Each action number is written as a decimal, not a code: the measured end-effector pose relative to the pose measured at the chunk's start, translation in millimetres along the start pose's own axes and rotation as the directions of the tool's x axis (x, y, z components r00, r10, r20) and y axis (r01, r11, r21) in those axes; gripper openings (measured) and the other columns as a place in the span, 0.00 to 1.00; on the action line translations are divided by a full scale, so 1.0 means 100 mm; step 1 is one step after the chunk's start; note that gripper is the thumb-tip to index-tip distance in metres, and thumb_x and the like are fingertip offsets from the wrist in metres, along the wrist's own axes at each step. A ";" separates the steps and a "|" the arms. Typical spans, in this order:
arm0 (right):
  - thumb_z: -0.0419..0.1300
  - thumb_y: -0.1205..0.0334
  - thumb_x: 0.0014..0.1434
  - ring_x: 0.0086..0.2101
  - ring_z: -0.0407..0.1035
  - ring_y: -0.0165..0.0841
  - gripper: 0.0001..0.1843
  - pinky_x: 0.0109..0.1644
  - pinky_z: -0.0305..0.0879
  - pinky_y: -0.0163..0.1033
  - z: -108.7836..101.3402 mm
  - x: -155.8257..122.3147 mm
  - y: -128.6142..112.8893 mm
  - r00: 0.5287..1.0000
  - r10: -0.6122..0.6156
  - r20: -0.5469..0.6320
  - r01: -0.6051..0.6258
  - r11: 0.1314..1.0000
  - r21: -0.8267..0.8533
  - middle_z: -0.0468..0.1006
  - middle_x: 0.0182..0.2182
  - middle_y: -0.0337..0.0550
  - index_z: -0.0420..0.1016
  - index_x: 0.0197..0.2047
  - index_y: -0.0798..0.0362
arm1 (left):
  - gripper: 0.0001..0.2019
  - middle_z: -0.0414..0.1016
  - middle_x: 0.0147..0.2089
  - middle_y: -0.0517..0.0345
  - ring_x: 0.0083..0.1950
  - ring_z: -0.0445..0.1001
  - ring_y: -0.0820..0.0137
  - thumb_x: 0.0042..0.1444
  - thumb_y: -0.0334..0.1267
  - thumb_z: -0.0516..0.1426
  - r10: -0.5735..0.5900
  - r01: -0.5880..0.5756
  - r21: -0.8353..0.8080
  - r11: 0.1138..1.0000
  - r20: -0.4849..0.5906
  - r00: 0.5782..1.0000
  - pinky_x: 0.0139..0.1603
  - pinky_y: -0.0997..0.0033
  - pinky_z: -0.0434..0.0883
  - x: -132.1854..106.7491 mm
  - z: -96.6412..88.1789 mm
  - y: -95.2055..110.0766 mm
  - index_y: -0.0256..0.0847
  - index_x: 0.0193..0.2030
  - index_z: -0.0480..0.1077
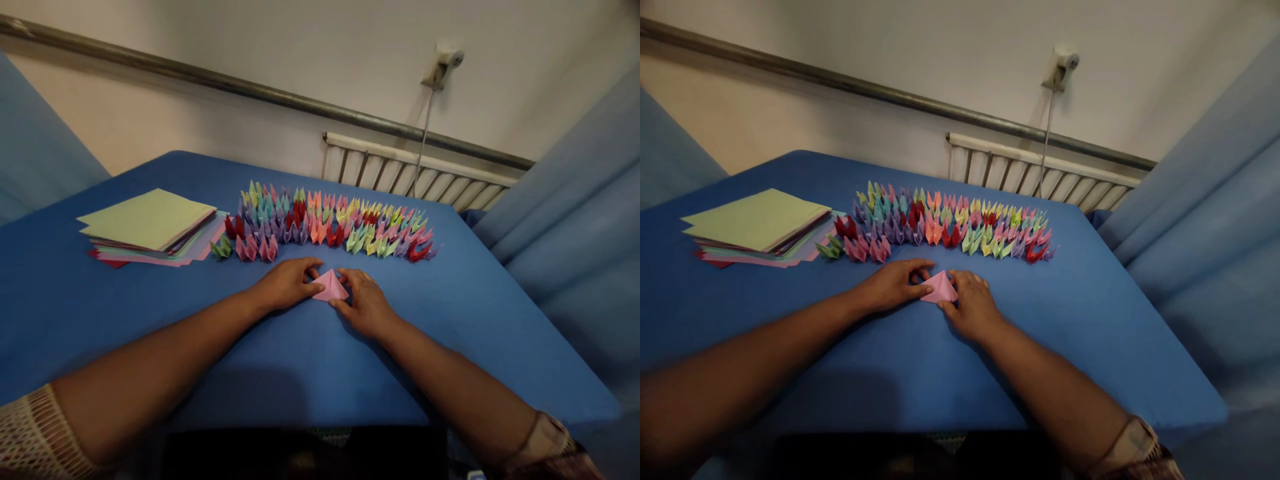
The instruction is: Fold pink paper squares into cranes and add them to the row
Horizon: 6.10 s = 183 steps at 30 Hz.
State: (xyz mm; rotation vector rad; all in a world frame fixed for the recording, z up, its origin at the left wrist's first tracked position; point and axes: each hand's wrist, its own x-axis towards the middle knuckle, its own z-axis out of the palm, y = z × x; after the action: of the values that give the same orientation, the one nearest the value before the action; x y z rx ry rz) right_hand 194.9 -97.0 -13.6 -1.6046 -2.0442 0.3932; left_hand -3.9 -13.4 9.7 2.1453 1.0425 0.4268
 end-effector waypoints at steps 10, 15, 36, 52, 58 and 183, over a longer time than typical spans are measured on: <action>0.57 0.65 0.61 0.54 0.65 0.41 0.30 0.59 0.61 0.54 0.00 0.01 0.06 0.947 -0.305 -0.098 0.314 0.944 0.101 0.71 0.55 0.52 0.56 0.64 0.50 | 0.10 0.65 0.23 0.65 0.26 0.63 0.75 0.47 0.42 0.61 -0.028 0.057 -0.189 0.980 0.150 0.988 0.26 0.74 0.56 -0.08 -0.14 0.19 0.37 0.24 0.69; 0.61 0.57 0.58 0.52 0.67 0.40 0.33 0.52 0.69 0.49 0.07 0.07 -0.02 0.953 0.025 -0.302 0.098 0.917 0.386 0.66 0.59 0.56 0.55 0.64 0.50 | 0.12 0.68 0.25 0.64 0.25 0.63 0.76 0.47 0.44 0.63 -0.149 0.084 -0.501 0.861 -0.090 0.985 0.25 0.76 0.57 -0.07 -0.06 0.22 0.36 0.30 0.71; 0.63 0.52 0.53 0.29 0.66 0.30 0.11 0.38 0.63 0.38 0.07 0.25 -0.21 0.934 0.323 -0.151 -0.029 0.490 0.871 0.73 0.27 0.37 0.74 0.31 0.51 | 0.16 0.74 0.24 0.60 0.24 0.72 0.73 0.48 0.47 0.65 -0.149 0.195 -0.594 0.780 0.126 0.981 0.28 0.73 0.70 -0.14 0.14 0.28 0.36 0.35 0.72; 0.59 0.56 0.58 0.24 0.62 0.28 0.09 0.31 0.60 0.35 -0.03 0.16 -0.09 0.979 0.083 -0.187 0.049 0.792 0.608 0.69 0.23 0.33 0.69 0.30 0.51 | 0.21 0.61 0.20 0.64 0.22 0.58 0.76 0.57 0.52 0.56 -0.099 0.050 -0.464 0.884 -0.081 0.992 0.23 0.76 0.56 -0.18 0.02 0.31 0.38 0.22 0.66; 0.68 0.46 0.48 0.28 0.70 0.30 0.21 0.32 0.68 0.37 0.04 0.22 -0.15 0.981 0.194 -0.031 -0.056 0.426 0.903 0.77 0.29 0.36 0.66 0.38 0.48 | 0.19 0.63 0.18 0.63 0.20 0.59 0.77 0.56 0.52 0.58 -0.215 0.092 -0.619 0.780 -0.126 0.968 0.20 0.77 0.56 -0.15 0.02 0.27 0.38 0.24 0.68; 0.60 0.56 0.58 0.25 0.68 0.31 0.06 0.30 0.64 0.36 0.18 0.18 -0.02 0.976 0.174 -0.134 -0.046 0.757 0.652 0.74 0.25 0.35 0.70 0.34 0.49 | 0.10 0.75 0.32 0.60 0.33 0.73 0.67 0.50 0.41 0.60 -0.081 0.001 -0.261 0.965 -0.294 0.952 0.32 0.71 0.68 -0.11 0.11 0.19 0.39 0.38 0.72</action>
State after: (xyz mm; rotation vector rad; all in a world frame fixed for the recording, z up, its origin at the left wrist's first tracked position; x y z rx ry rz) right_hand 180.2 -78.8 -23.8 -1.2598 -1.4338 0.8539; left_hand 6.1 -35.0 16.2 1.8582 1.1269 0.8453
